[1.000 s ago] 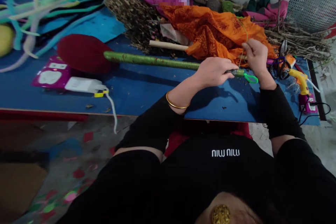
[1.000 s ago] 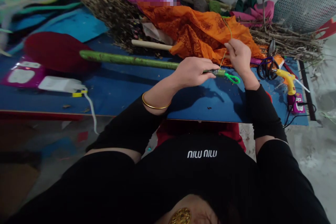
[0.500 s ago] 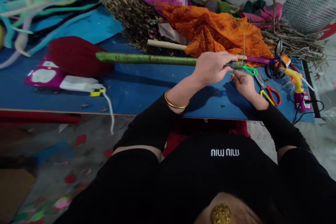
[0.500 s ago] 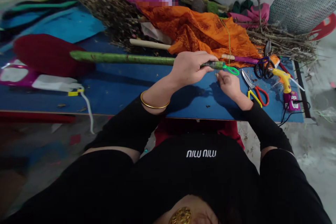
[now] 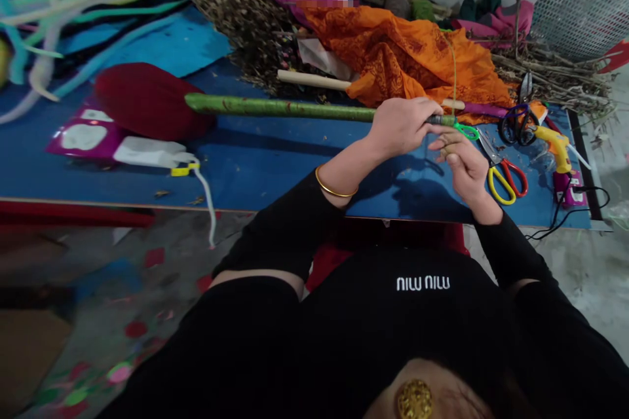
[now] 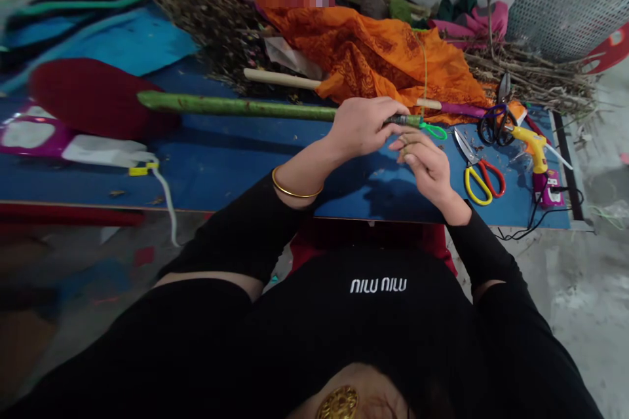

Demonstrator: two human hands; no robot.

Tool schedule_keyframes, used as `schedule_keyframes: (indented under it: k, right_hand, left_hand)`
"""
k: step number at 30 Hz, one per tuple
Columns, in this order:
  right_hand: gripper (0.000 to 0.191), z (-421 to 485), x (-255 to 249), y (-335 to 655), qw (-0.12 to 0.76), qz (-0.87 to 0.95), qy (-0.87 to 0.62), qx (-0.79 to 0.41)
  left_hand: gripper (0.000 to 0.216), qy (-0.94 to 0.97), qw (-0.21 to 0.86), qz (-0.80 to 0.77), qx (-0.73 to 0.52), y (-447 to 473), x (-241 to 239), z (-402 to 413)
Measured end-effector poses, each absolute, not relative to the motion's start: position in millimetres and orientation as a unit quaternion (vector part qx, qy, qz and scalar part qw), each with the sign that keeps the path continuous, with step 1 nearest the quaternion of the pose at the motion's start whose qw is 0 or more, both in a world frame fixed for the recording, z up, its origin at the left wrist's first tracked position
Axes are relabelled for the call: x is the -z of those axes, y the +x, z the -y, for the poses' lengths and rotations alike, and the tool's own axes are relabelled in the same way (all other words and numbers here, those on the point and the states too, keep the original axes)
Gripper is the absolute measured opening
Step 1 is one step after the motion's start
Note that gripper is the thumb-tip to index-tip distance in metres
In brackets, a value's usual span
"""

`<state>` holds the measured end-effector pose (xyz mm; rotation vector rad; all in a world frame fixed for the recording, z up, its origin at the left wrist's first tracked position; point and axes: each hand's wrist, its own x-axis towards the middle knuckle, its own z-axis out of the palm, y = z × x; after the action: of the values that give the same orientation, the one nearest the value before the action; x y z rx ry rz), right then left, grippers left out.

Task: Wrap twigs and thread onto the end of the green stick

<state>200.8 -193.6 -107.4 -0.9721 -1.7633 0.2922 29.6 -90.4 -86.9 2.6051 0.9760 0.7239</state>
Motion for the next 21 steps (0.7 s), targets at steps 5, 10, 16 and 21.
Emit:
schedule_keyframes:
  k: [5, 10, 16, 21]
  right_hand:
    - [0.048, 196, 112, 187, 0.528, 0.69, -0.469, -0.159]
    - [0.041, 203, 123, 179, 0.45, 0.772, -0.449, 0.03]
    - [0.038, 204, 129, 176, 0.381, 0.802, -0.452, 0.08]
    - [0.03, 213, 115, 187, 0.402, 0.808, -0.431, 0.009]
  left_hand:
    - [0.036, 0.893, 0.12, -0.341, -0.267, 34, 92, 92]
    - [0.037, 0.895, 0.122, -0.335, -0.267, 39, 98, 97]
    - [0.04, 0.897, 0.14, -0.351, -0.229, 42, 98, 94]
    - [0.042, 0.896, 0.16, -0.363, -0.2, 38, 93, 91]
